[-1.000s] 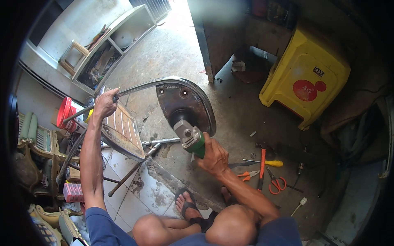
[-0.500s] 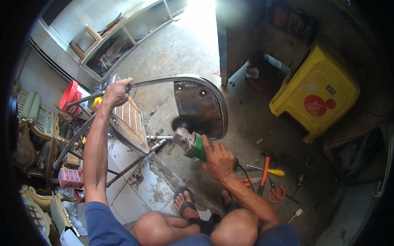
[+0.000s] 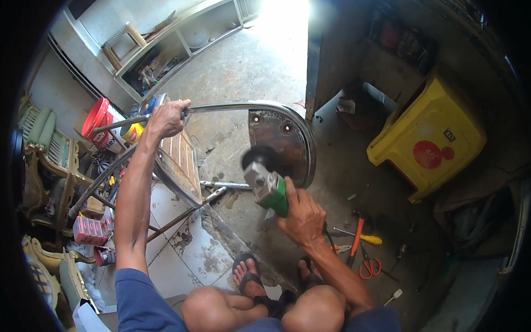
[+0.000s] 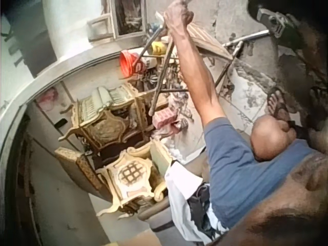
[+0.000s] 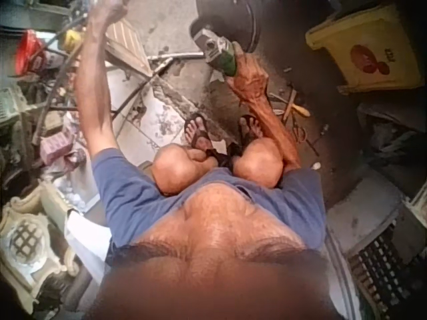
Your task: The person uses a handheld grinder to polish the metal surfaces and tubular frame of a folding chair while sitting on the floor.
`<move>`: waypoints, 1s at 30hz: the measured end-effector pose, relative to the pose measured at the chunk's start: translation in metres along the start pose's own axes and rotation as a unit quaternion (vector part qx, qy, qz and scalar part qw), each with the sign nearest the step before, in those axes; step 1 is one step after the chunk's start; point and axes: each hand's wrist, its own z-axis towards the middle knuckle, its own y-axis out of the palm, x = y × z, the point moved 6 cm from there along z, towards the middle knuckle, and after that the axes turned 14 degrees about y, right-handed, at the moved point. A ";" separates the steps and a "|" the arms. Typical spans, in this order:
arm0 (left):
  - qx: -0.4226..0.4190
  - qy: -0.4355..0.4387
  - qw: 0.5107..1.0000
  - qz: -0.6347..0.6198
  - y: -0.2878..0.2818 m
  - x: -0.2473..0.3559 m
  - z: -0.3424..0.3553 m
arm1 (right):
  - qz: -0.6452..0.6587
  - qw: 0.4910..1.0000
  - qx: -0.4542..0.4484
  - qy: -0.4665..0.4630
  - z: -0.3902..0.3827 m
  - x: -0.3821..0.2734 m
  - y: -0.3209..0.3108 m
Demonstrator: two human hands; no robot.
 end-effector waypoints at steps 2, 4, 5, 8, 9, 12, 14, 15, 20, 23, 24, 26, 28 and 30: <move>-0.023 -0.008 1.000 -0.007 -0.002 -0.002 0.002 | 0.018 0.999 0.012 0.024 0.012 -0.006 -0.007; -0.002 -0.012 1.000 -0.019 0.008 -0.008 -0.002 | 0.020 0.999 0.001 0.032 0.016 -0.007 -0.012; 0.022 -0.012 0.999 -0.030 0.003 -0.006 0.000 | 0.020 0.999 -0.004 0.042 0.019 -0.006 -0.015; -0.013 0.009 1.000 0.025 0.000 0.006 0.000 | -0.001 0.999 -0.035 0.016 0.004 -0.001 -0.012; -0.013 0.008 1.000 0.026 -0.003 0.005 -0.001 | 0.000 0.999 -0.034 0.015 0.005 -0.001 -0.011; -0.002 -0.003 1.000 0.005 -0.013 -0.001 -0.005 | 0.032 0.998 0.000 0.049 0.019 -0.012 -0.011; 0.037 0.033 0.999 0.010 0.002 0.018 0.009 | 0.005 0.998 0.013 0.061 0.015 0.007 -0.025; 0.058 0.040 0.996 0.057 -0.003 0.016 -0.002 | 0.028 0.998 0.014 0.059 0.015 0.010 -0.016; 0.488 0.005 0.871 0.057 0.024 0.071 -0.124 | -0.049 0.990 -0.123 0.049 -0.038 0.042 0.016; 0.527 -0.238 0.816 -0.011 0.096 0.066 -0.217 | -0.038 0.978 -0.186 0.084 -0.052 0.059 0.017; 0.490 -0.330 0.801 -0.101 0.140 0.061 -0.225 | -0.031 0.980 -0.175 0.092 -0.052 0.067 -0.001; 0.470 -0.308 0.800 -0.209 0.177 0.035 -0.240 | 0.008 0.980 -0.182 0.074 -0.047 0.063 0.003; 0.433 -0.242 0.792 -0.355 0.210 0.045 -0.203 | 0.004 0.981 -0.169 0.096 -0.045 0.066 -0.019; 0.425 -0.280 0.824 -0.250 0.203 0.022 -0.204 | 0.039 0.981 -0.169 0.089 -0.046 0.058 -0.008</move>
